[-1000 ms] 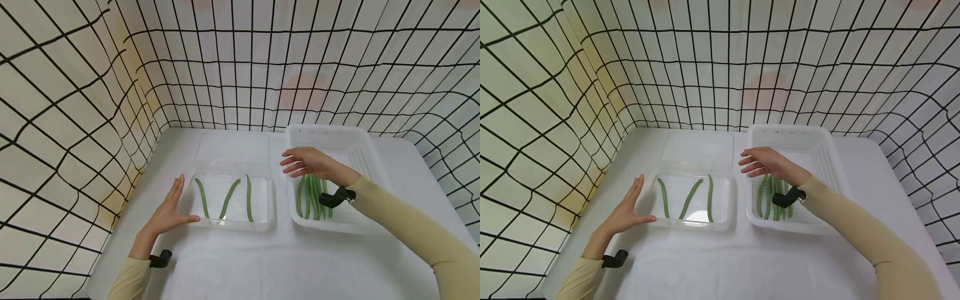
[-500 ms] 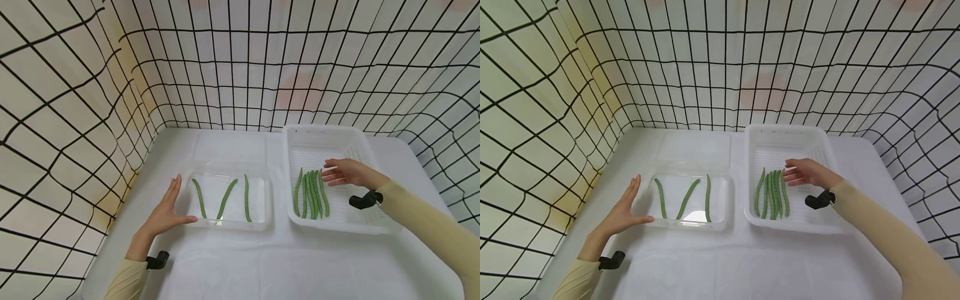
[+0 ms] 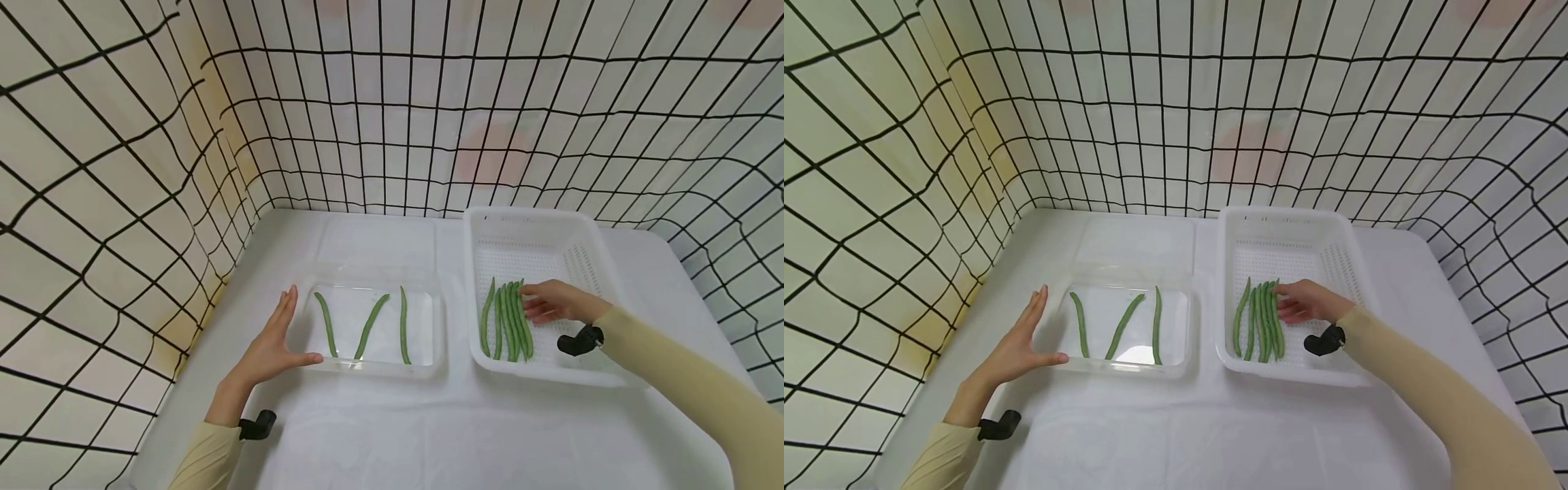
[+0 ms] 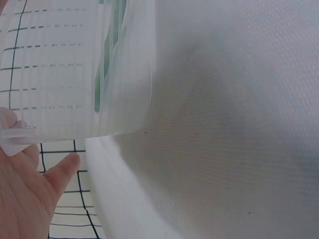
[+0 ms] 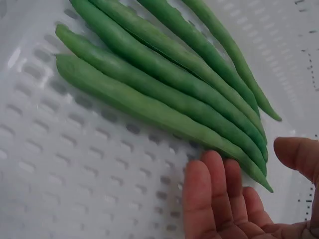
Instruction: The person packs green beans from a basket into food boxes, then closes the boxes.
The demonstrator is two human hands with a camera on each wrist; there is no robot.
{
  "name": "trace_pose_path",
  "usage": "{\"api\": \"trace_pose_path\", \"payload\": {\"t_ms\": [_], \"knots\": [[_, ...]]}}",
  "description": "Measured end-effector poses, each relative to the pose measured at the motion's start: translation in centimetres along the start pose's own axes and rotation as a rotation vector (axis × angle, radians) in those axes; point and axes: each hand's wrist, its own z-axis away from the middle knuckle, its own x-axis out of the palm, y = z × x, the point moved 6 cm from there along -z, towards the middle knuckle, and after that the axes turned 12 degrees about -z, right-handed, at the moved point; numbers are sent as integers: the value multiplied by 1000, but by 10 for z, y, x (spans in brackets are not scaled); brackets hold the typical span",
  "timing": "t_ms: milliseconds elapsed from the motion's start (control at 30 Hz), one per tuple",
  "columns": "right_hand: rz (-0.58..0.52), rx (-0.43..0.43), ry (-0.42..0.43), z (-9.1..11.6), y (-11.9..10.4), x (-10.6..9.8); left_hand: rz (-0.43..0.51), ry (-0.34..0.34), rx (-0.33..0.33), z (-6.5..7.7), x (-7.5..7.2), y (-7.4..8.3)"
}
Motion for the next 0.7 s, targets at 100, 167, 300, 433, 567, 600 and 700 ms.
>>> {"api": "trace_pose_path", "payload": {"t_ms": [100, 167, 300, 433, 567, 600, 700], "knots": [[86, -41, 37, -4, 1, 5, 1, -1, -1, 0, 0, 0], [143, -75, 47, -6, 1, 8, 2, -2, -4, 1, 0, 0], [190, -102, 63, -7, 0, 14, 3, -6, -5, 1, 1, -1], [172, -107, 76, -8, 1, 15, -1, -5, 3, 1, 2, 0], [166, -140, 78, -6, -1, 13, -4, -3, 4, 1, 1, 0], [165, -150, 80, -5, -2, 12, -3, -3, 4, 1, 1, 0], [155, -183, 74, 0, -6, 9, -9, -1, 6, 1, 1, 0]]}}
